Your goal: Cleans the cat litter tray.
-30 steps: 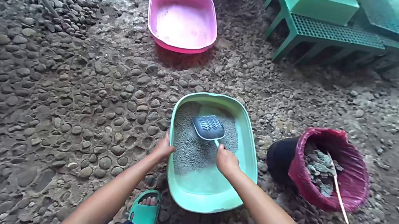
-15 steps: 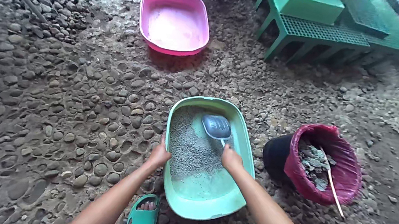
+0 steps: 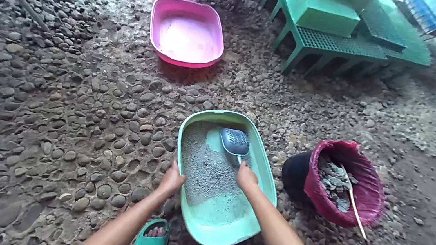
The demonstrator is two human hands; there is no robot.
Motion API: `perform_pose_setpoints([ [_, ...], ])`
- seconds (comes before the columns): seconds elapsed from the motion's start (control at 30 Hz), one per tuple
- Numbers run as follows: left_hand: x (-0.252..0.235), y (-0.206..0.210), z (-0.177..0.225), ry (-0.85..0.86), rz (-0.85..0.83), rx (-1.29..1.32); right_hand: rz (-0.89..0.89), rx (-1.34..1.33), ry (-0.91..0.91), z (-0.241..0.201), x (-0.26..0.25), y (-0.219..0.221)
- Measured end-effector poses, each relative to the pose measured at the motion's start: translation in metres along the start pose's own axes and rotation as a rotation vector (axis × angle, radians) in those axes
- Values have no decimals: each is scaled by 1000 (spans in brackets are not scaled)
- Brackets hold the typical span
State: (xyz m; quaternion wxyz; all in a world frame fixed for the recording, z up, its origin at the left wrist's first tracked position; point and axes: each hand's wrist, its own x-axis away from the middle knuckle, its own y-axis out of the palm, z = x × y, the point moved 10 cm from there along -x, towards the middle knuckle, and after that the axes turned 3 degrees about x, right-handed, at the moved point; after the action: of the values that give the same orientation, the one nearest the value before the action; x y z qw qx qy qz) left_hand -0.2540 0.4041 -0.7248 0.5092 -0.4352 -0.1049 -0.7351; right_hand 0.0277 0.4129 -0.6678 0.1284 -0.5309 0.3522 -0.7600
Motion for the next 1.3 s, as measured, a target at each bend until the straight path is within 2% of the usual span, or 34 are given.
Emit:
perform_pose_setpoints([
  [0.07, 2, 13, -17, 39, 16, 128, -14, -146, -34, -8, 6, 3],
  [0.17, 10, 31, -35, 85, -3, 313, 0, -684, -46, -1, 18, 15],
  [0.27, 21, 42, -34, 44, -73, 230, 15, -1279, 3, -19, 9, 26],
  [0.33, 21, 42, -28, 33, -100, 144, 9, -1489, -6, -57, -1, 19],
  [0.43, 21, 41, -25, 9, -113, 98, -44, -1409, -67, -115, 7, 24],
  [0.53, 15, 46, -27, 39, -139, 130, -166, -1223, -205, -147, 39, 62],
  [0.63, 13, 48, -25, 57, -158, 157, -325, -974, -293, -144, 70, 87],
  [0.7, 11, 45, -27, 9, -171, 121, -357, -901, -278, -128, 64, 86],
  [0.87, 8, 34, -20, 25, -167, 27, -261, -1115, -240, -129, 45, 66],
  [1.03, 14, 45, -19, 99, -203, 19, -378, -1090, -309, -142, 86, 89],
  [1.2, 31, 50, -2, 94, -171, 102, -168, -1442, -164, -144, 30, 40],
  [1.3, 23, 60, -8, 208, -207, 165, -139, -1285, -221, -144, 40, 52],
])
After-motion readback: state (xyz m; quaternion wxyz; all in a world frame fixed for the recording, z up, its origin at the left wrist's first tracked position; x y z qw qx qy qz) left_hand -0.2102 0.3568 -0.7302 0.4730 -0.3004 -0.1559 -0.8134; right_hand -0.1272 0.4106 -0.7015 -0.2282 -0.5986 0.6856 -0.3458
